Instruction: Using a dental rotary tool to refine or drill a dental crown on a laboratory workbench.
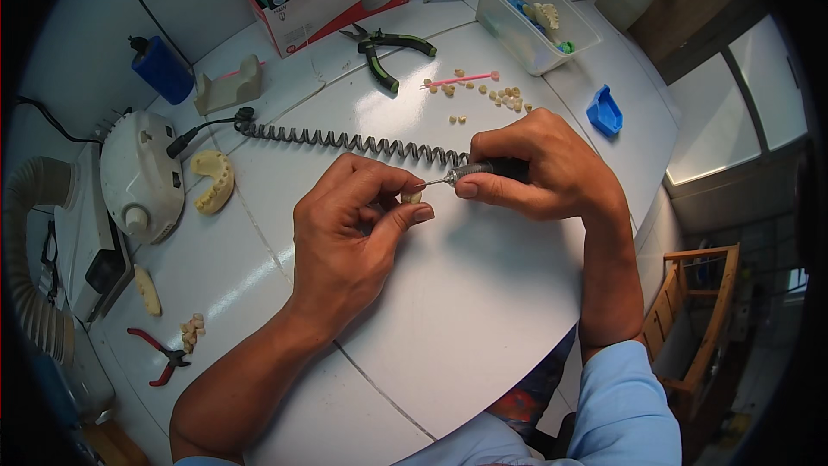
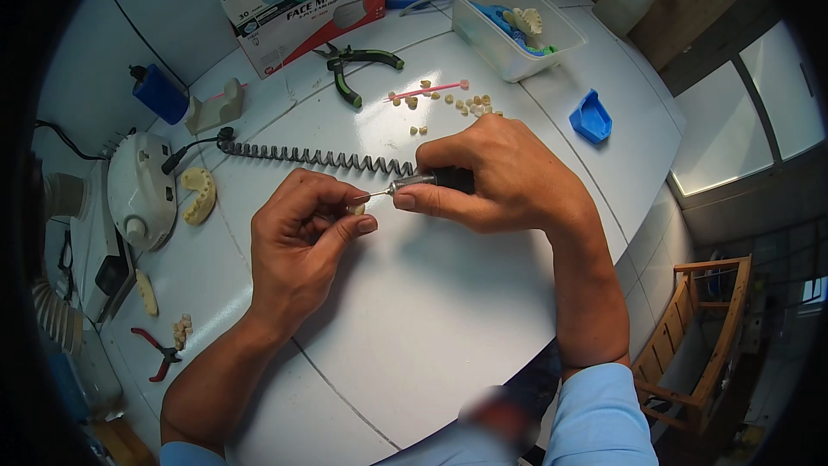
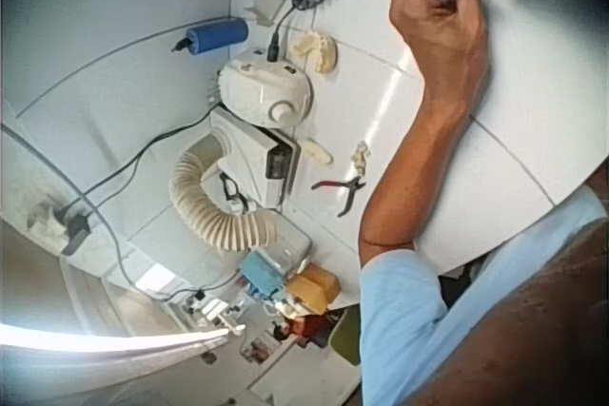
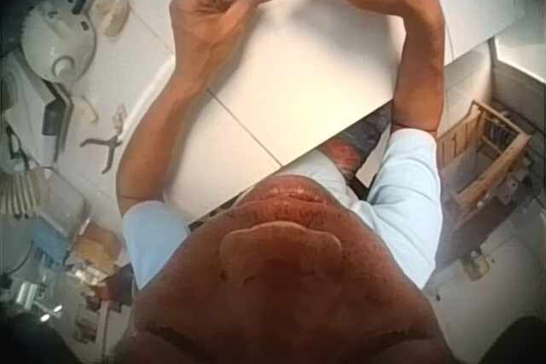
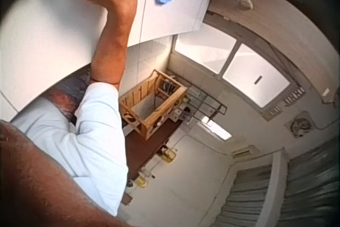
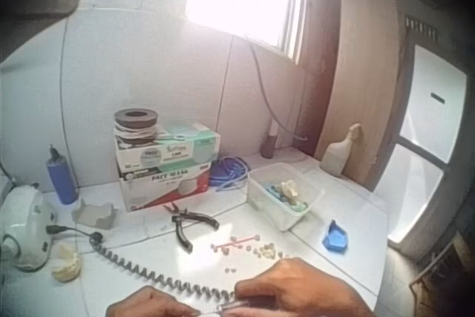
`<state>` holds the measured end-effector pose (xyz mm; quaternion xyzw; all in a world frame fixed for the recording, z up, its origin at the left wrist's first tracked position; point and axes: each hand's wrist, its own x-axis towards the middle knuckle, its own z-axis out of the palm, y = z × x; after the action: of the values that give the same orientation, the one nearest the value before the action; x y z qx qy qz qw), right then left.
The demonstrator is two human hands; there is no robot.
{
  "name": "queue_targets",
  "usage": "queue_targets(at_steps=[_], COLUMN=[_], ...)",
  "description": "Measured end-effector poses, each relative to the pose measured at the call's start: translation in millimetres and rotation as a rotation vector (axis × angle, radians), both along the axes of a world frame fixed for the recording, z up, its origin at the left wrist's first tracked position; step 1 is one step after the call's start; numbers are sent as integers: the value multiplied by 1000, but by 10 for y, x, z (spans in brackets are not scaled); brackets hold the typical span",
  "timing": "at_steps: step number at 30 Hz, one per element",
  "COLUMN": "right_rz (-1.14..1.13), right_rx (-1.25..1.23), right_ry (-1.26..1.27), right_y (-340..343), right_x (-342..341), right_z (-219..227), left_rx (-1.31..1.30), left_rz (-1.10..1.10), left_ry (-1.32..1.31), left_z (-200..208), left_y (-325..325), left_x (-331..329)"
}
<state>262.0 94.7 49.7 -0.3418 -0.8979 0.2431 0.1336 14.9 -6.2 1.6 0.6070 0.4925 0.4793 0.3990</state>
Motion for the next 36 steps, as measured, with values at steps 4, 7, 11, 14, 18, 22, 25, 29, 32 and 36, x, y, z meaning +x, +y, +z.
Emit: queue_targets(at_steps=[4,7,11,14,18,22,25,29,32,36], right_rz=[2,4,4,1,5,13,15,17,21,24], right_rx=[-6,6,2,-13,17,40,32,11,0,28], right_ry=[1,-10,-16,-27,-32,-27,-29,-16,-34,-27], right_y=[0,-7,-8,-10,-24,-34,-31,-37,-38,-50], right_x=[-7,1,-1,-3,-16,-21,-12,-21,-25,-38], right_z=[12,9,20,11,17,13,13,33,49,40], left_rx=[2,5,-2,-40,-103,-76,-135,-172,-191,-178], left_rz=[-4,-14,-20,-28,-35,-14,-17,-29,-2,-5], left_ry=[-9,52,-4,-71,-70,-65,-50,-23,-46,-41], left_z=[-29,-44,-25,4,11,-18,16,62,92,87], left_y=[14,13,12,2,-3,9,12,9,5,2], left_x=[-12,-32,-22,-27,-27,1,5,0,21,17])
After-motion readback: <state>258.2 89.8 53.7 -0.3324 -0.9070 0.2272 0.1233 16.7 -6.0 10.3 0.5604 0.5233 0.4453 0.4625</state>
